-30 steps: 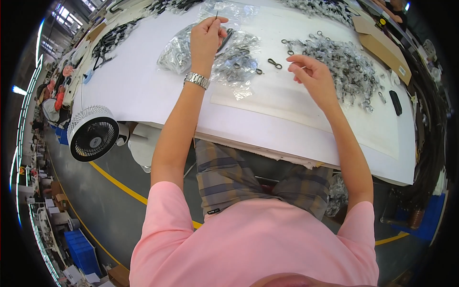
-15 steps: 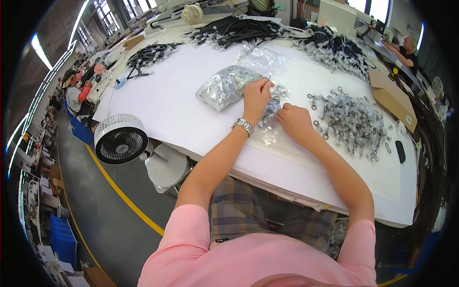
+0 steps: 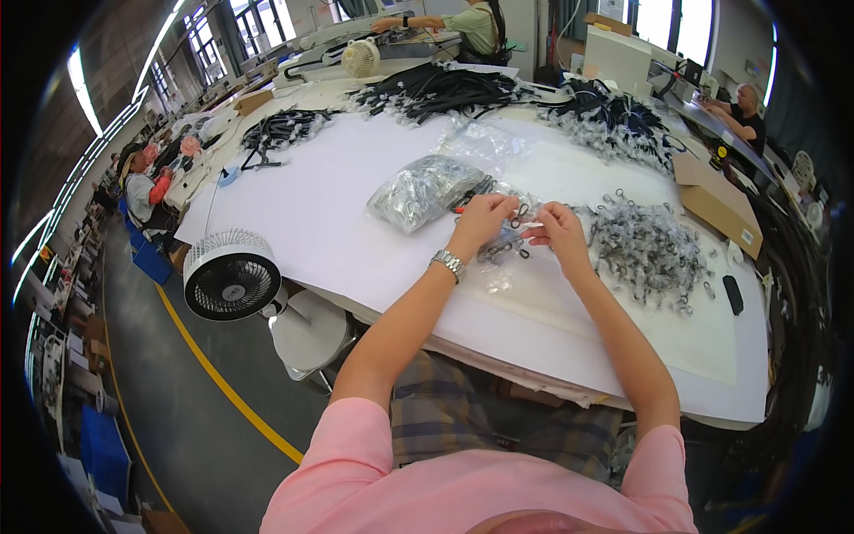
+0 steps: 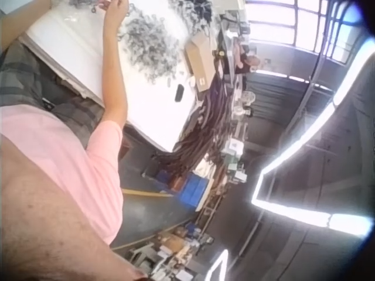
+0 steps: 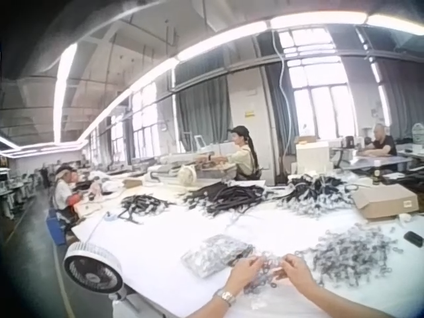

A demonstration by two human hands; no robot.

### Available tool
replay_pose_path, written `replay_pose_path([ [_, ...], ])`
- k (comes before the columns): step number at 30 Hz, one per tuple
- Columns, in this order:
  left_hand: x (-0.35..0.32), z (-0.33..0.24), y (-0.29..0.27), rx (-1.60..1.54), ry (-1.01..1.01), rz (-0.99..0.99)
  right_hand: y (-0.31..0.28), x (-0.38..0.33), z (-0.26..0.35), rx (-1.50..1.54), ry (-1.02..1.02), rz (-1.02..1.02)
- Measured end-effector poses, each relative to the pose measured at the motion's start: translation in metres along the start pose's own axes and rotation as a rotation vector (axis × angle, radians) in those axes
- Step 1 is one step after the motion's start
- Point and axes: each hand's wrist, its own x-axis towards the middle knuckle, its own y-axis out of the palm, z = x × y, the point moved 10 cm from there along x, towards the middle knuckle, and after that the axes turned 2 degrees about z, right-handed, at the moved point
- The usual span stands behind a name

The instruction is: Manually sorting and assembling small metal rings and loop hooks into interconnected hardware configurations.

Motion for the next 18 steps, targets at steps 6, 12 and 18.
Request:
replay_pose_path([
  [6,-0.004,0.024,0.035,-0.499,-0.146,0.331,0.011,-0.008,-0.005,0.098,0.067,0.081],
  [12,0.002,0.01,0.021,-0.447,-0.039,0.171,0.016,-0.018,-0.007,0.241,0.187,0.128],
  [18,0.002,-0.011,0.022,-0.219,0.17,0.124,0.014,-0.021,-0.021,0.204,0.26,0.081],
])
